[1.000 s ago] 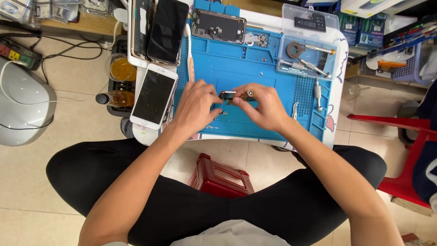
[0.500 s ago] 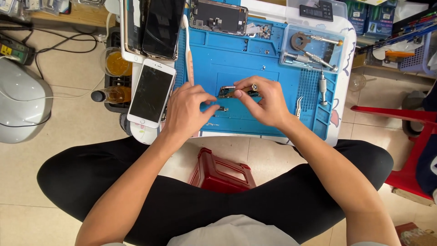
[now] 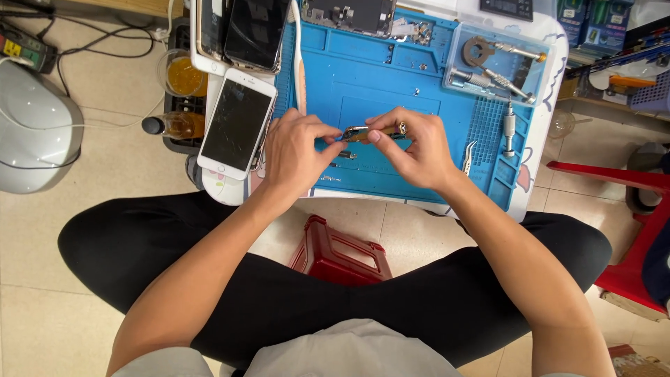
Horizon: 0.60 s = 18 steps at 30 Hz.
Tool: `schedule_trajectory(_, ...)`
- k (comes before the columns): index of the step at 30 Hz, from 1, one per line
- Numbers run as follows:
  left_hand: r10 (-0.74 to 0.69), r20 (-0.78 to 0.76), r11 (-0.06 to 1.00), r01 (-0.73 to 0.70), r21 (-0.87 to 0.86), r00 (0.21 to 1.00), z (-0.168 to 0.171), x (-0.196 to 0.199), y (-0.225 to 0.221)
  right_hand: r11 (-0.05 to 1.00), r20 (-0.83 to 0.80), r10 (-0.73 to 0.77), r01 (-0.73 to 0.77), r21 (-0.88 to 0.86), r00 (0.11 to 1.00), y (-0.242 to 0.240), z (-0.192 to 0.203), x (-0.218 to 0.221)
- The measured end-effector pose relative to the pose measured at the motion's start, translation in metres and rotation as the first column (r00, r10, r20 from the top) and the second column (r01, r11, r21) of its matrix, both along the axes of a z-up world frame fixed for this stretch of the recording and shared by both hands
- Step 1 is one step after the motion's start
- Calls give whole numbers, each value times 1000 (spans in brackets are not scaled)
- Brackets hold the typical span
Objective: The person uses a screwdriver to remove screws from a disassembled smartphone frame placed on a blue mat. They then use a metal prying tool to carefully separate the screen assembly from the phone's chassis, lifting the screen to reveal the internal components.
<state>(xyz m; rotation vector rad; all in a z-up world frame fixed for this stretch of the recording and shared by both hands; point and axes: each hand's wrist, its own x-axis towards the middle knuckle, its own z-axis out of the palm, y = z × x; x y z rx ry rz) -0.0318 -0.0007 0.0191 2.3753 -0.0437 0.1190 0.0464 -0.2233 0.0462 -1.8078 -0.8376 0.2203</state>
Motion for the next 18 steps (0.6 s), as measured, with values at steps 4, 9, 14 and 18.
schedule_trajectory(4, -12, 0, 1000, 12, 1, 1000, -2, 0, 0, 1000, -16, 2, -2, 12, 1000, 0, -3, 1)
schedule_trajectory(9, -2, 35, 1000, 2, -9, 999, 0, -2, 0, 999, 18, -1, 0, 32, 1000, -1, -7, -1)
schedule_trajectory(14, 21, 59, 999, -19, -45, 998, -3, -3, 0, 999, 18, 2, -3, 50, 1000, -1, -8, 0)
schedule_trajectory(18, 51, 89, 995, -43, -90, 995, -5, -3, -1, 997, -2, 1, -1, 78, 1000, -3, -9, 2)
